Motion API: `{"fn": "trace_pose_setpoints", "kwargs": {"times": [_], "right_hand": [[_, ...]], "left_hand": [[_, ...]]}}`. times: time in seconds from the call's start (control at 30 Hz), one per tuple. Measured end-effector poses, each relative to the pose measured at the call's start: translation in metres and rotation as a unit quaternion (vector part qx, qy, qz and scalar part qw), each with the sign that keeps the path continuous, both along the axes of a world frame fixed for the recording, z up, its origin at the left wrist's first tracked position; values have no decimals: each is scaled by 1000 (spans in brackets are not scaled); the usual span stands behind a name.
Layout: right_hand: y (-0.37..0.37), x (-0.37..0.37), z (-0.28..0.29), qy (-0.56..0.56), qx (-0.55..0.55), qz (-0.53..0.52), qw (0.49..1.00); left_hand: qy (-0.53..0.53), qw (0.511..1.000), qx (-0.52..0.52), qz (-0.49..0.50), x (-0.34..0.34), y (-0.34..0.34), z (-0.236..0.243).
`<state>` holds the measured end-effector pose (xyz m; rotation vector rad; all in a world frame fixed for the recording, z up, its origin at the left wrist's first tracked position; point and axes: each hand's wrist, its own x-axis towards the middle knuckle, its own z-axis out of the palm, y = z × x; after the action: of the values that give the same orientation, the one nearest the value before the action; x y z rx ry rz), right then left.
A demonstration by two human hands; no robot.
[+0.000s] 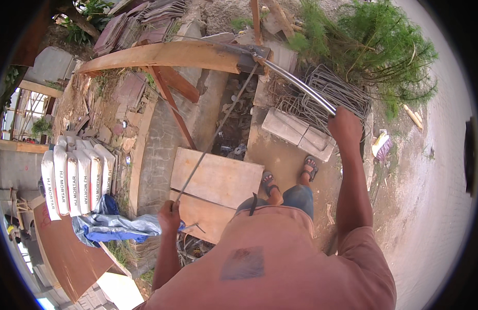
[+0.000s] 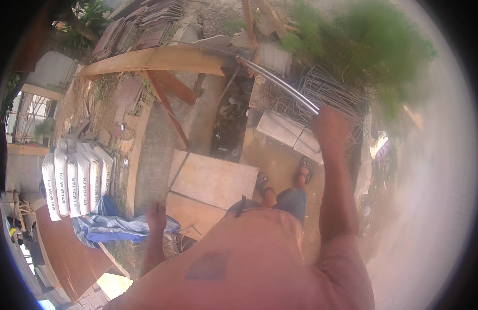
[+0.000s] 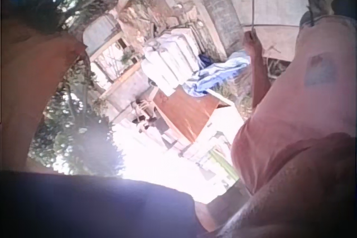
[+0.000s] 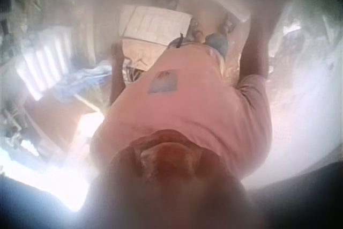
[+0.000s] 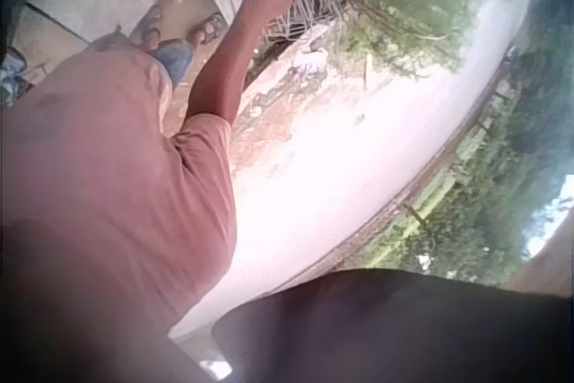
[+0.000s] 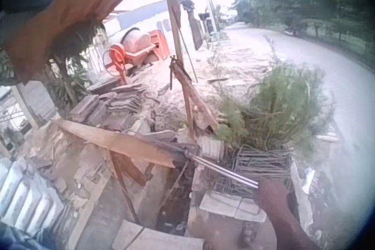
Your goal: The person repeatedly bends thin metal rods using a manual bending jig. They place each rod into the jig, apply force with both hands to bend it, and then remove the bent piece. The process is repeated continuously throughout the clip.
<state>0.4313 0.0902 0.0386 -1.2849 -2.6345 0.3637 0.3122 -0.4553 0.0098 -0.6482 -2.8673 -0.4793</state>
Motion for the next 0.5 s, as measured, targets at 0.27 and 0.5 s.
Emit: {"fn": "trace_pose_setpoints", "kwargs": {"times": [0.27,0.5], "right_hand": [[-29,5,11,20,-90,8,996],[13,6,2,-6,-112,116,987]], "left_hand": [[-125,991,28,-35,-54,-13,-6],[-200,973,95,-60,-57,122,32]]}}
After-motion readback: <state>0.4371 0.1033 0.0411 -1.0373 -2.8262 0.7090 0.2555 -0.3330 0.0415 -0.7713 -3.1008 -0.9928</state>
